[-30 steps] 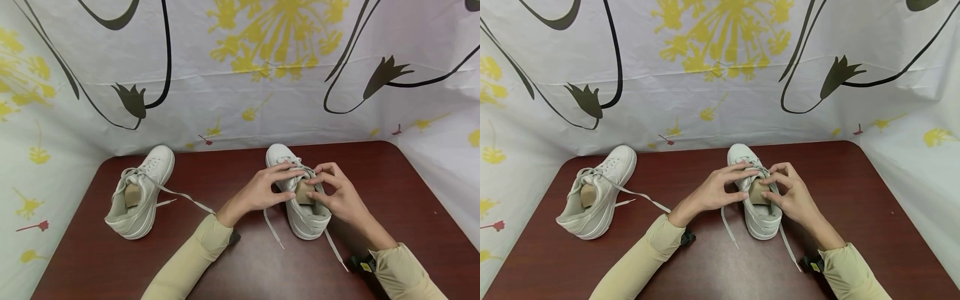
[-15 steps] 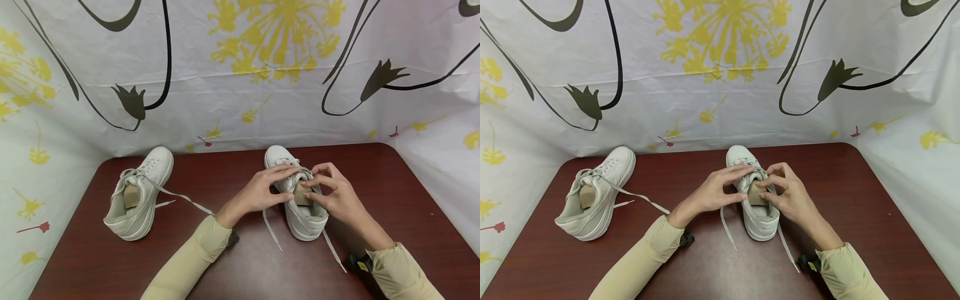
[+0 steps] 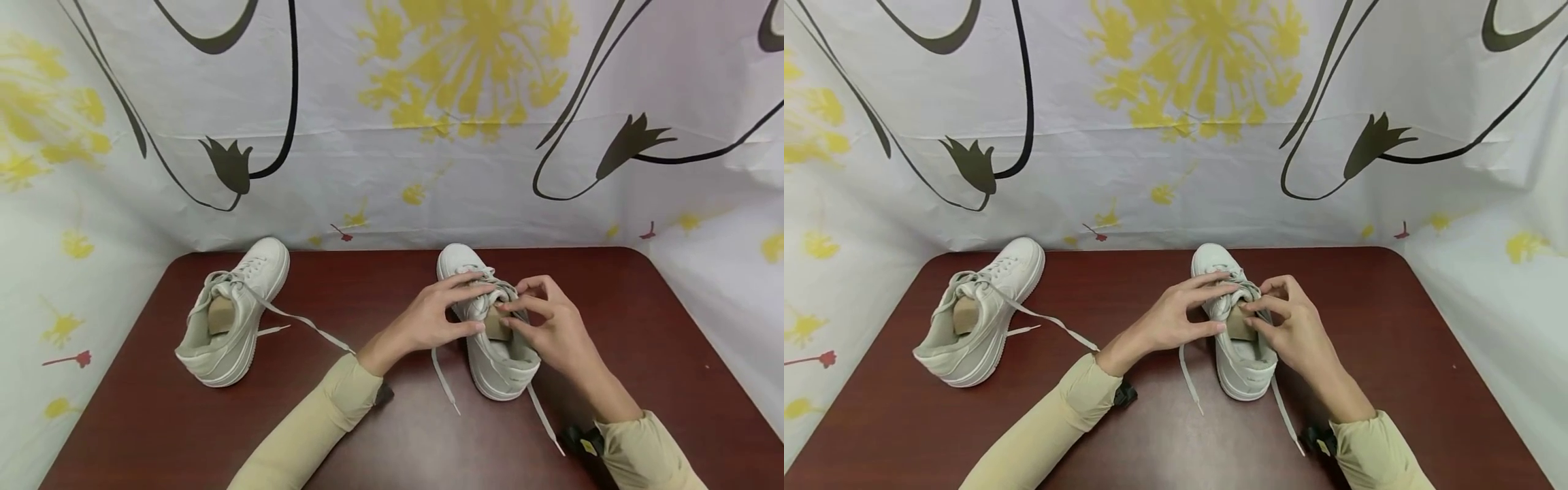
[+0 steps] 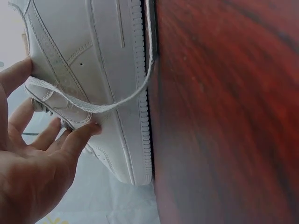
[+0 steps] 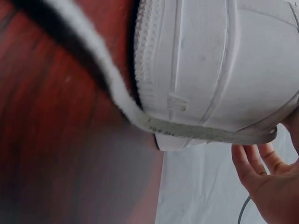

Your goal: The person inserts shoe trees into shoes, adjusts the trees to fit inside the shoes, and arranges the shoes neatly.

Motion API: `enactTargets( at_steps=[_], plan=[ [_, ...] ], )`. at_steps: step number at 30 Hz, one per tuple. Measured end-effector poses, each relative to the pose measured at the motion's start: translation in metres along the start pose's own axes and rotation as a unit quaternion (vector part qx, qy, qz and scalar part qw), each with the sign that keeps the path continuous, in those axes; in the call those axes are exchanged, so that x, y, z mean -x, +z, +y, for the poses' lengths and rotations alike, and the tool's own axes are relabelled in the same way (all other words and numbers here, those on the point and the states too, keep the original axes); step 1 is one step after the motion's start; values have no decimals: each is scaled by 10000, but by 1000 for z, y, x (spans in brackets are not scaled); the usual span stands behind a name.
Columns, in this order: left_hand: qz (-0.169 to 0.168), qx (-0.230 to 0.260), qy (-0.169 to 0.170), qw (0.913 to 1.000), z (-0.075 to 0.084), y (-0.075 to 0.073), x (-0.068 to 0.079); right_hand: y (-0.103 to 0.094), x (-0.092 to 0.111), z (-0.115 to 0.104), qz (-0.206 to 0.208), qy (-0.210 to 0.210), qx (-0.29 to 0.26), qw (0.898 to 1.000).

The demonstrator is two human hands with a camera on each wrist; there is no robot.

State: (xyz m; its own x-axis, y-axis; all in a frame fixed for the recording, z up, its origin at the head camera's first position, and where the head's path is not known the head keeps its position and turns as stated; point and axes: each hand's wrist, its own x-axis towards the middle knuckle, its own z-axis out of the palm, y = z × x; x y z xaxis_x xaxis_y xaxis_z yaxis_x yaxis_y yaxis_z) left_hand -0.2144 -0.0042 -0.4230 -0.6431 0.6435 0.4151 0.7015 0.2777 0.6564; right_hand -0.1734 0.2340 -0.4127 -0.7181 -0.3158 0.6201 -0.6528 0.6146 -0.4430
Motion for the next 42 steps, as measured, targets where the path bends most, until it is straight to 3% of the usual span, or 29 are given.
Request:
enactTargets(
  at_steps=[6, 11, 17, 20, 23, 26, 28, 32, 37, 42],
  plan=[
    [36, -34, -179, 9998, 6, 6, 2, -5, 11, 2, -75, -22, -93, 9999],
    [123, -10, -440, 9990, 12, 6, 6, -10, 13, 3, -455, -51, -335, 9984],
    [469, -60, -761, 9960, 20, 10, 13, -17, 20, 9, -791, 312, -1014, 9912],
    [679, 50, -851, 9940, 24, 14, 16, -23, 23, 13, -863, 534, -1808, 9783],
    [808, 323, -929, 9919, 26, 16, 19, -27, 25, 17, -963, 678, -2769, 9537],
    [864, 652, -1014, 9889, 26, 17, 21, -32, 24, 18, -1104, 960, -3208, 9358],
    [896, 769, -1046, 9875, 26, 17, 22, -34, 22, 18, -1209, 1254, -3160, 9327],
    [926, 946, -1062, 9855, 25, 17, 22, -36, 20, 17, -1475, 1632, -2746, 9361],
    [941, 1117, -1079, 9834, 26, 17, 24, -36, 19, 17, -1849, 1835, -2209, 9399],
    [887, 1166, -1276, 9809, 29, 18, 26, -34, 19, 18, -2074, 1966, -2219, 9323]
  ],
)
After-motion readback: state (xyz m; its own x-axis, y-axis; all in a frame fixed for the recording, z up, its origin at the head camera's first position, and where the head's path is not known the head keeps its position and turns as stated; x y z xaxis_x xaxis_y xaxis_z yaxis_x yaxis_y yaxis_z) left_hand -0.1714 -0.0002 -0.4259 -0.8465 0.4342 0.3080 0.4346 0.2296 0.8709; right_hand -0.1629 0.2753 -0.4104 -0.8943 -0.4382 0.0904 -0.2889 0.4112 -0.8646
